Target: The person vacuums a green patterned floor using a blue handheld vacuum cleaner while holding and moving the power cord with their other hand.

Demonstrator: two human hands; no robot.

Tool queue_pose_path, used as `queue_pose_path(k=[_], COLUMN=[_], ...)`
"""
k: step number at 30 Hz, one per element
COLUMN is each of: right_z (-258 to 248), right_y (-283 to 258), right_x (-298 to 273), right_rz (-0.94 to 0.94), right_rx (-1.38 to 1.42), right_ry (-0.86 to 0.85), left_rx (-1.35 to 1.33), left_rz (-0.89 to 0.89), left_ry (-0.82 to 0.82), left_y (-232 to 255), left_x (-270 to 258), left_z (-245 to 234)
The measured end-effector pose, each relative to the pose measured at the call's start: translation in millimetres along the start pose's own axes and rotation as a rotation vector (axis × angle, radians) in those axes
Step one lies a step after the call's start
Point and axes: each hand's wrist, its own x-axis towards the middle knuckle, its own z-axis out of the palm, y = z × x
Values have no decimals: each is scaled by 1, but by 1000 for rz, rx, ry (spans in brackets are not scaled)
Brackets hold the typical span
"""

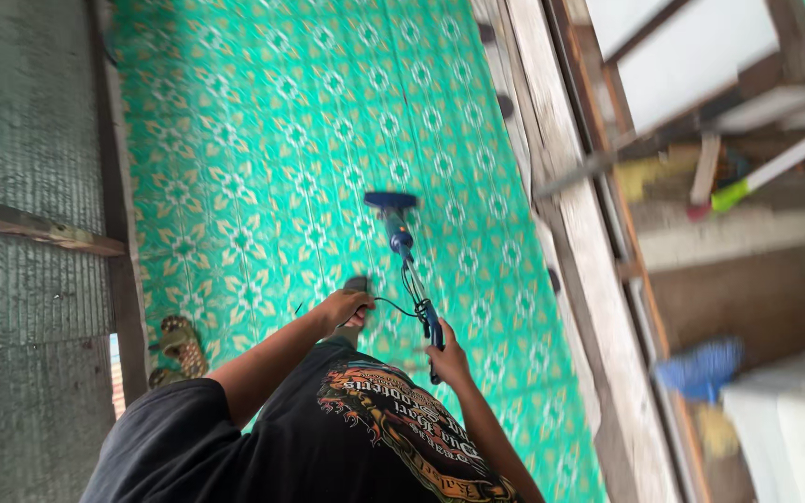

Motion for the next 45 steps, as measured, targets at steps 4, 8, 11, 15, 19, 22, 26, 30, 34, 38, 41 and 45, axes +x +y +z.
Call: queue_pose_path(k=[4,8,11,15,19,22,26,30,34,38,41,45], right_z=[13,12,6,-3,-9,-16,-37,-64,-80,-95,-98,-101], right_y=[62,87,99,102,90,74,34,-17,-64,-131,-173,-229], right_x=[-93,-153,-183,-181,-148,-111,-52,22,109,204,269,346], right_rz=[47,83,141,232,149,91,51,137,71,15,-218,-82], right_rx=[-147,-107,-203,-277,-408,-452,-458,-515,-550,-557,-538,-418], right_ry=[20,2,-28,-83,-128,-124,-96,-145,-151,-208,-131,-175], left_rx=[15,-47,136,189,328,369,425,530,522,464,629,602], left_rz=[-68,-67,-77,-31,83,118,139,104,69,146,250,132], left_ry=[-16,-138,-122,-179,-158,-138,-78,27,75,108,137,242], left_y=[-69,-91,-97,-107,-102,-85,-46,6,63,137,192,254], left_x=[-26,-52,-62,-63,-55,-47,-22,17,61,97,122,123], left_z=[33,42,49,57,43,19,-7,-38,-82,-121,-155,-168])
